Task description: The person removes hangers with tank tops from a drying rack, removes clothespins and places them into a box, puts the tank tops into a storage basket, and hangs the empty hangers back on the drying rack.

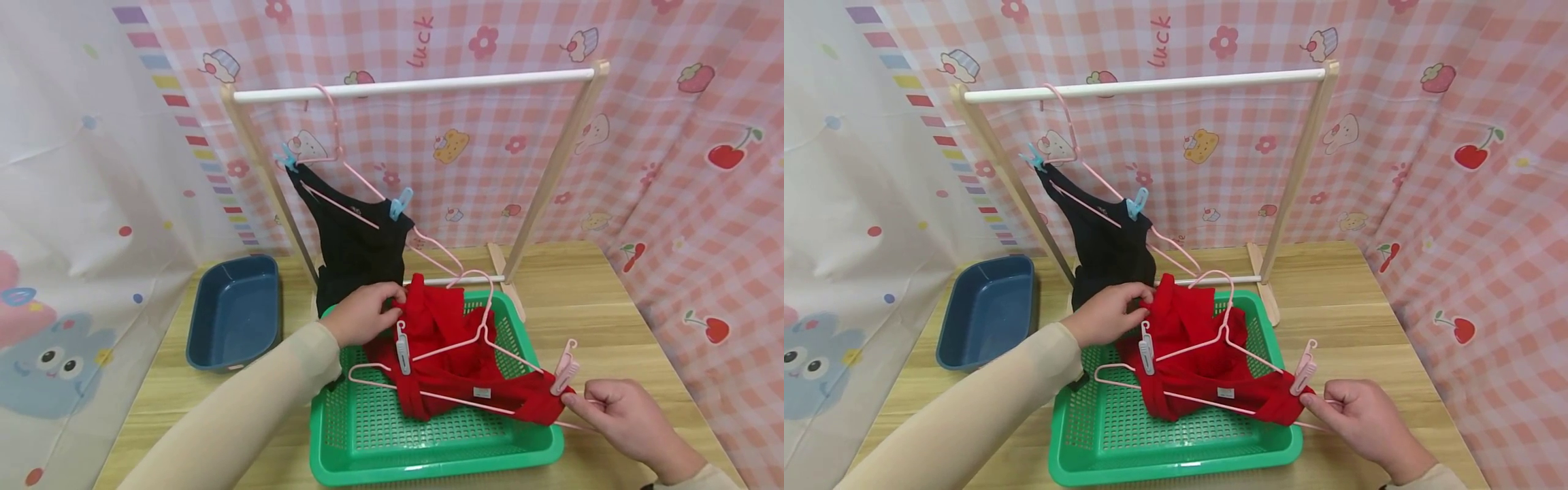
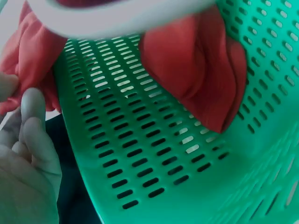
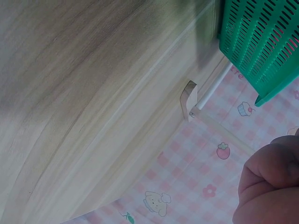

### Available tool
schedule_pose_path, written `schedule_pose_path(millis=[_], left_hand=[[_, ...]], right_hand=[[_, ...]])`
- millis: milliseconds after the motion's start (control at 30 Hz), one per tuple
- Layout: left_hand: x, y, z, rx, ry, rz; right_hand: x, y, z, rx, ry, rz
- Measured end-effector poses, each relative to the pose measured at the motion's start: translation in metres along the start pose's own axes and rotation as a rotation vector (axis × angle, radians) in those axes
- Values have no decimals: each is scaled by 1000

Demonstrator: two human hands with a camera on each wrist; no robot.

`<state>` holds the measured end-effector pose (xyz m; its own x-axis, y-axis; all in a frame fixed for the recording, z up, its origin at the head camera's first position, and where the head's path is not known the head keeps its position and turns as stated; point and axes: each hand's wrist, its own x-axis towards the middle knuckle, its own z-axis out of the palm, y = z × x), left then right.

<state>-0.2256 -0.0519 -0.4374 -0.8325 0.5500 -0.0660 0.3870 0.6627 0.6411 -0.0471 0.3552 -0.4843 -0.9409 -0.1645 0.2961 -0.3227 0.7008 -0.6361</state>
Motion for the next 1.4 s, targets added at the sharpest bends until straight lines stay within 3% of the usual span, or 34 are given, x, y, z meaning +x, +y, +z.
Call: schedule_pose_path(millis=[167, 500, 633, 767, 867, 1200, 1400], left_hand=[[-5, 1, -4, -41, -55, 7], [-6, -2, -2, 41, -97, -17], [-5, -2, -1, 60, -49, -66], [-2, 0, 1, 137, 41, -112], [1, 2, 3, 195, 62, -123], [10, 11, 9, 272, -51, -149], [12, 10, 11, 319, -66, -123]], right_hand=[[0, -1, 0, 11, 1, 0], [0, 1, 1, 0, -3, 12], [-1, 3, 2, 3, 1, 13], [-2, 5, 3, 10, 6, 9], [-2, 5, 4, 9, 9, 6], [-1, 2, 3, 16, 6, -2], [-1, 3, 4, 24, -2, 7]])
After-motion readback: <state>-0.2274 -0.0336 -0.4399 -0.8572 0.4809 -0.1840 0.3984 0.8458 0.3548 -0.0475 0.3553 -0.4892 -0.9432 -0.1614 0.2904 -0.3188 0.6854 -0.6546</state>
